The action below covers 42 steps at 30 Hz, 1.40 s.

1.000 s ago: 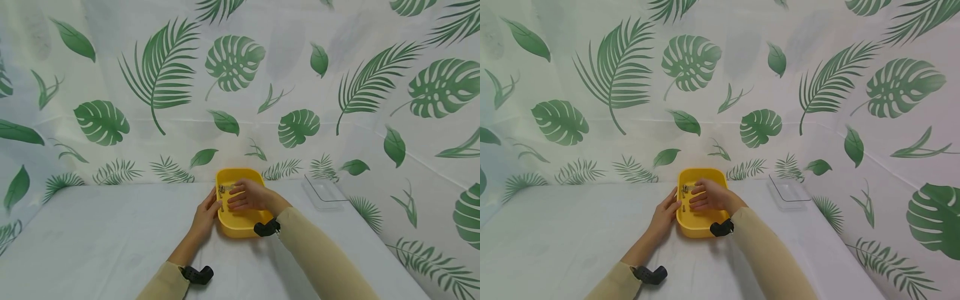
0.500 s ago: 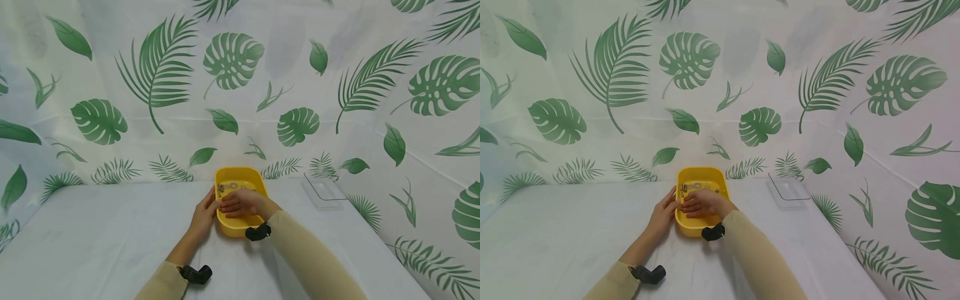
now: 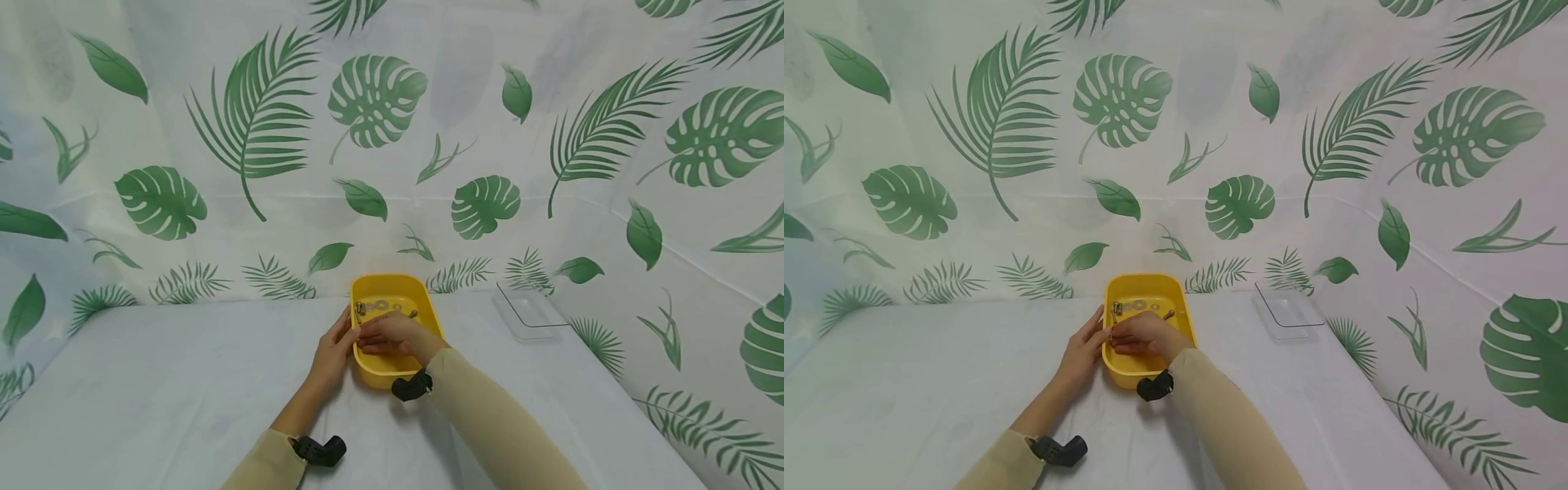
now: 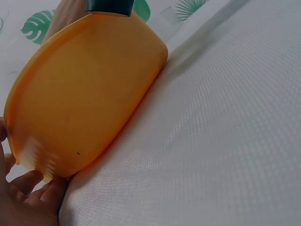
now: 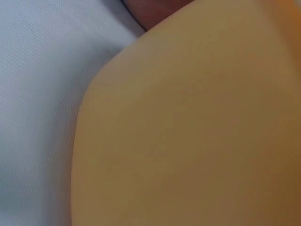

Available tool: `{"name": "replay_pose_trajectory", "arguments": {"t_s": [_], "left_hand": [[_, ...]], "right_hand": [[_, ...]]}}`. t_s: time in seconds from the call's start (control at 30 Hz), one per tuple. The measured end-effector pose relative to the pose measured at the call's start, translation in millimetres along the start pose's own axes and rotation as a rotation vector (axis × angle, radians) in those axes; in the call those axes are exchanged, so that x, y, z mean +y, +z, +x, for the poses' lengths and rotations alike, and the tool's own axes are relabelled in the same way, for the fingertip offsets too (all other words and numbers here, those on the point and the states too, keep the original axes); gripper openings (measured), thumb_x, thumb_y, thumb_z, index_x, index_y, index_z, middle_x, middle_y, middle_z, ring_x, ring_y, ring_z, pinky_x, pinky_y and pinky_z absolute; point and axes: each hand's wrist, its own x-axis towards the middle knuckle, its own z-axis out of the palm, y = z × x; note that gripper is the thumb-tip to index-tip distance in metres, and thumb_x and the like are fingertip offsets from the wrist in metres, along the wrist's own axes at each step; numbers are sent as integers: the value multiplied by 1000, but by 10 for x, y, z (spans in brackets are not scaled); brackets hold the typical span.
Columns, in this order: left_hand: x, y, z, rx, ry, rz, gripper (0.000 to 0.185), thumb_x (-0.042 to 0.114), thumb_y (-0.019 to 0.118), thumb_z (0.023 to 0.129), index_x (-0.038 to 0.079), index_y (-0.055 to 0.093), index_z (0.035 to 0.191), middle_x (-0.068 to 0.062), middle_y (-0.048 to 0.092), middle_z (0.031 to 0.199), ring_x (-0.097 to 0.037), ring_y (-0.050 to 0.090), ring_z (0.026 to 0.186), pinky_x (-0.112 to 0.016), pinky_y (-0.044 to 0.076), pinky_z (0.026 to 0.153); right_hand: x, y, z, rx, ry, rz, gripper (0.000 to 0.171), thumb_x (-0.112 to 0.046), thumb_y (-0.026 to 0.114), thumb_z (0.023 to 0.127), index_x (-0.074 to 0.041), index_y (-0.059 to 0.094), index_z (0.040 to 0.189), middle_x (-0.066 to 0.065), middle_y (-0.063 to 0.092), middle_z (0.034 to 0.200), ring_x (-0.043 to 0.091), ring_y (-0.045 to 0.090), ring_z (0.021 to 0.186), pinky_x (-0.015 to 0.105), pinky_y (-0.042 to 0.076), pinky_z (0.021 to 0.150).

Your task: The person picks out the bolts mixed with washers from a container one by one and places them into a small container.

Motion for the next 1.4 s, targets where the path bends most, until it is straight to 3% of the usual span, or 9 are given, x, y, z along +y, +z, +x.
{"name": "replay_pose_trajectory", "arguments": {"t_s": [0.3,0.73,0.9,1.13,1.4], "left_hand": [[-1,6,-1,-5,12,-6,59,21,51,106,16,30,161,-17,41,159,-32,41,148,-50,40,118],[-6,-1,-4,1,-2,-22,60,23,54,104,17,32,160,-18,42,158,-32,46,144,-38,48,113],[-3,0,3,-3,-35,-54,60,22,53,104,18,32,160,-17,42,159,-30,46,144,-38,49,111],[36,-40,41,-8,-28,-58,61,22,54,104,19,31,160,-16,41,160,-30,44,146,-39,49,112],[0,-23,27,-13,-46,-30,61,24,53,104,19,30,160,-13,41,160,-26,40,149,-42,45,116]], "right_hand": [[2,29,10,27,-14,-51,27,-3,66,95,3,71,121,17,73,116,17,74,89,35,62,91],[0,26,21,-1,-36,-133,24,-5,65,96,1,71,118,14,74,109,17,72,84,32,63,85],[0,-9,-4,-42,-15,-142,22,-7,65,97,1,71,117,12,75,102,17,69,79,28,63,79],[-1,-93,-73,-89,-89,-168,29,-8,64,98,3,69,124,13,76,110,17,74,93,34,61,93],[22,-232,-139,-238,-92,-146,25,-1,59,99,5,65,123,12,72,105,19,72,96,36,60,95]]}}
